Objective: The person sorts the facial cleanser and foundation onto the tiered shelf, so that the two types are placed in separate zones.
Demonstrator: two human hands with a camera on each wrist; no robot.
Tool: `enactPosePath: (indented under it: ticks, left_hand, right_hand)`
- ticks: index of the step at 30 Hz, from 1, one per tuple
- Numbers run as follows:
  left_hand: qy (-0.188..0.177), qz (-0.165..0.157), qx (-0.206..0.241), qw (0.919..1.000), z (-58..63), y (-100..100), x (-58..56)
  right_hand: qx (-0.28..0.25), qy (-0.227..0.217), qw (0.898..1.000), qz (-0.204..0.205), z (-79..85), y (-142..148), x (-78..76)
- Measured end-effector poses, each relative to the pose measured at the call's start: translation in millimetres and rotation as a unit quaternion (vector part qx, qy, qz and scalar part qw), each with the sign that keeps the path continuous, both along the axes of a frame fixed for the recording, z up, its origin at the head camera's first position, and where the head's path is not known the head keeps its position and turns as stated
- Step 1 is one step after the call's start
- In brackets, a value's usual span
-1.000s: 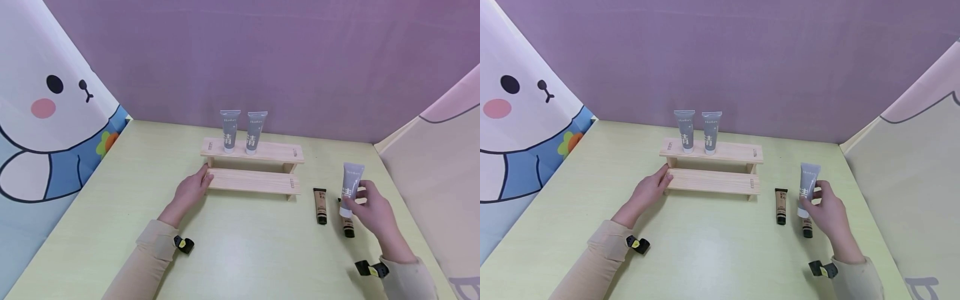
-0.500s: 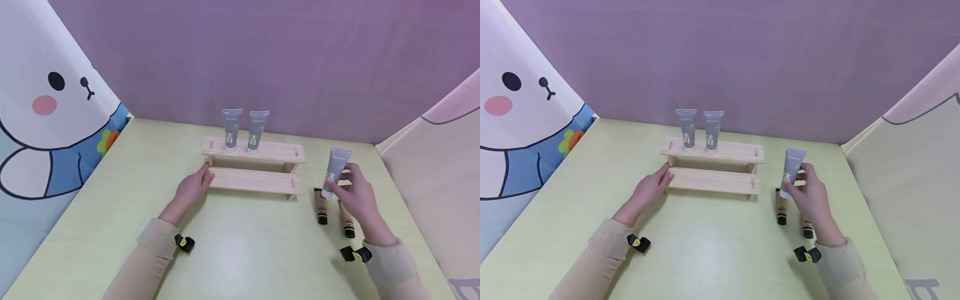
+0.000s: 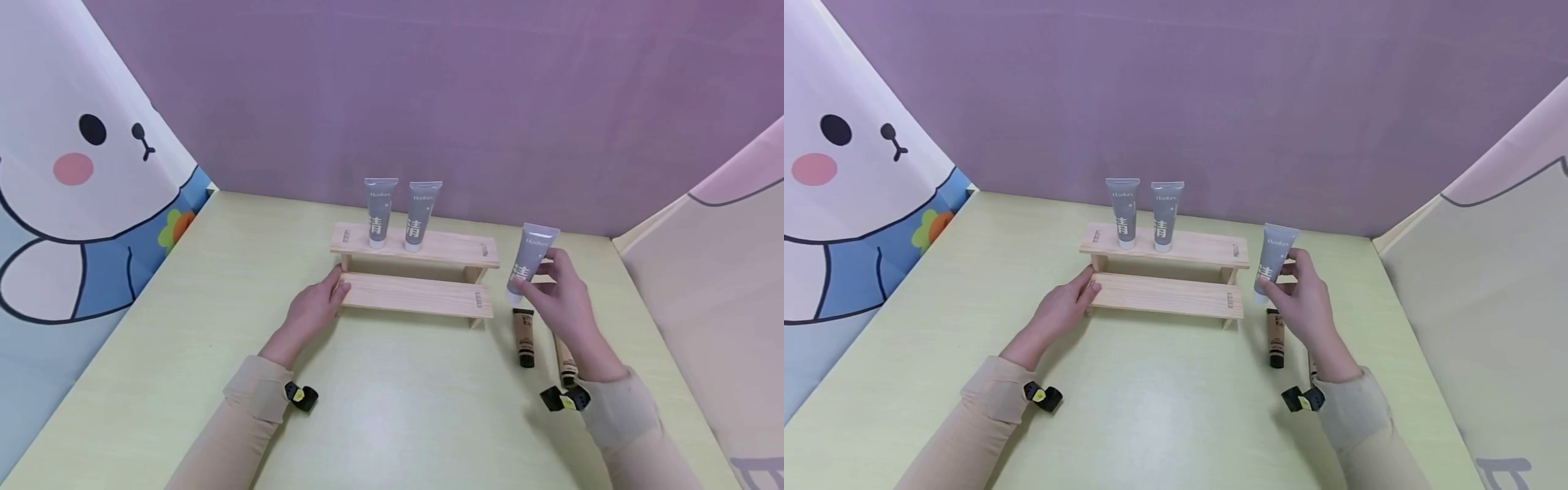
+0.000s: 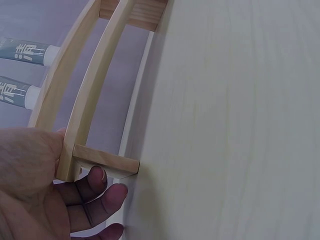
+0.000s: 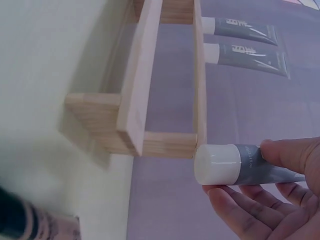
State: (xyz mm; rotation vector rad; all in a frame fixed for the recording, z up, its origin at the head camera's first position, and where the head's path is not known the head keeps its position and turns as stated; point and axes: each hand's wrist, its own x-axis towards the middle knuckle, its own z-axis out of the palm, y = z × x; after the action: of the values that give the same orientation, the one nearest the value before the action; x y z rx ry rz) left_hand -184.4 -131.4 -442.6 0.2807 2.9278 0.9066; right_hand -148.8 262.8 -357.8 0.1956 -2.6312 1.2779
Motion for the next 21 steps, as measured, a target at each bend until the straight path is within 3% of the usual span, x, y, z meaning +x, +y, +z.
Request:
enactPosePath:
  ticks: [10, 21]
  left_hand:
    - [0.002, -0.004, 0.0, 1.0, -0.8, -1, -0.2]
    - [0.001, -0.002, -0.005, 1.0, -1.7, -1, 0.5]
  right_hand:
    - [-0.034, 0.023, 0.999, 0.011, 7.4, -18, -16.2]
    - [-0.081, 0.014, 0.996, 0.025, 5.0, -32, -32.7]
